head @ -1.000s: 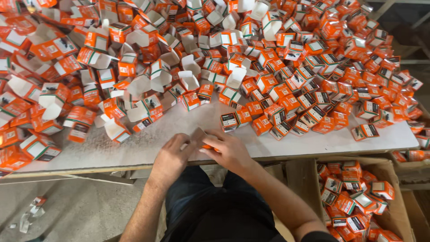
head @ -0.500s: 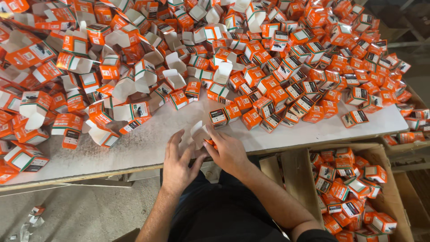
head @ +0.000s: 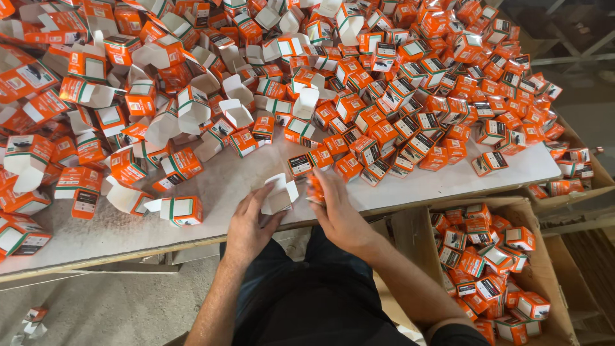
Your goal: The person picks up flat, unfolded orange and white cardboard boxes from a large pile on the table, folds each one by hand into shape, and places the folded boxes into a cardboard box below the table. They repeat this folding cycle continuously, occasionally reaching across the pile for the next flat box.
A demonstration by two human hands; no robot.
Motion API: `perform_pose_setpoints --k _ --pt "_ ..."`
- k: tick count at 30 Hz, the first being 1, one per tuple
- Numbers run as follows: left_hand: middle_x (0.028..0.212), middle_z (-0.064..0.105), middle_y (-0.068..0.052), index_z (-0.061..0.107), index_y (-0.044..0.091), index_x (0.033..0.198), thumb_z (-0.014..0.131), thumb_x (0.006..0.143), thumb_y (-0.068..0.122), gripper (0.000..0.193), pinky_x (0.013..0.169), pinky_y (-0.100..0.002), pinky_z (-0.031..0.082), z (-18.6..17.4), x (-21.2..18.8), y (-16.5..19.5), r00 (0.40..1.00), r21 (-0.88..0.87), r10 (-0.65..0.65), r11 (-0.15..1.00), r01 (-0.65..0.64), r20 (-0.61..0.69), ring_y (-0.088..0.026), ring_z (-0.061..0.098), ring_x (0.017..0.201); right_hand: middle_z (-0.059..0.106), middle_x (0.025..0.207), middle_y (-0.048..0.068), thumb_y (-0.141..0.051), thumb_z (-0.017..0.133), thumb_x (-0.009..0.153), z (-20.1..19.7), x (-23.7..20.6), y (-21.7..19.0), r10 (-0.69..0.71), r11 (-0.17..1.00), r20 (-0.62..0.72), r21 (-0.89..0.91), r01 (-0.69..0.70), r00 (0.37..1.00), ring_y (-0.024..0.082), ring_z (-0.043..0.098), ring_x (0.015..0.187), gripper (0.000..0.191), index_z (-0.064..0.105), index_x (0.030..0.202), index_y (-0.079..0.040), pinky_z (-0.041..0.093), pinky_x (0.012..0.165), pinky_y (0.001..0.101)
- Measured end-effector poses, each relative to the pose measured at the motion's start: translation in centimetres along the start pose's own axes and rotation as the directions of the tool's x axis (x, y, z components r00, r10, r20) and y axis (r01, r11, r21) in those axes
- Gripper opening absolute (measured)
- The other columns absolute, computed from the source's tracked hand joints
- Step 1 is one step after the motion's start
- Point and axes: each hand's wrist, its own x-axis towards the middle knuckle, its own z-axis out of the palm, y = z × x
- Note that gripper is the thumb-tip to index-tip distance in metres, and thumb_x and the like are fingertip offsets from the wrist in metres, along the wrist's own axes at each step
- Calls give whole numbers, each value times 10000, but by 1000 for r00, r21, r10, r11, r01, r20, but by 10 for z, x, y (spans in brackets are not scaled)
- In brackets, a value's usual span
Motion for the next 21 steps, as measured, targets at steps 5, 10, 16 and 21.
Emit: perform_pose_setpoints --k 5,10,16,21 --pt "1207 683 -188 506 72 1389 883 739 200 762 884 -451 561 8 1 -5 997 69 57 996 -53 -58 -383 666 1089 544 1374 128 -137 697 919 -5 35 -20 -172 948 223 -227 223 959 314 609 1152 452 546 1327 -15 496 971 439" --pt "1196 705 -172 478 76 1411 865 738 179 783 884 -440 571 11 -3 -11 999 73 -23 997 26 -37 -366 685 1076 603 1316 209 -91 614 838 -5 55 -36 -388 852 254 -269 450 886 338 609 1108 376 542 1199 -10 528 905 417" --pt "1202 683 -150 568 50 1298 877 742 184 651 888 -455 552 10 0 -4 994 113 89 990 -81 -65 -359 671 1036 642 962 110 -82 599 945 -1 63 -17 -201 968 418 -53 244 886 322 628 1014 145 595 1076 -19 528 819 425" --pt "1171 664 -128 648 38 1160 868 744 165 487 902 -453 542 6 6 3 994 99 100 991 -94 -54 -348 656 1055 657 966 61 -134 676 950 4 62 -3 -276 954 292 -31 298 916 276 633 1012 85 628 994 -79 529 850 400"
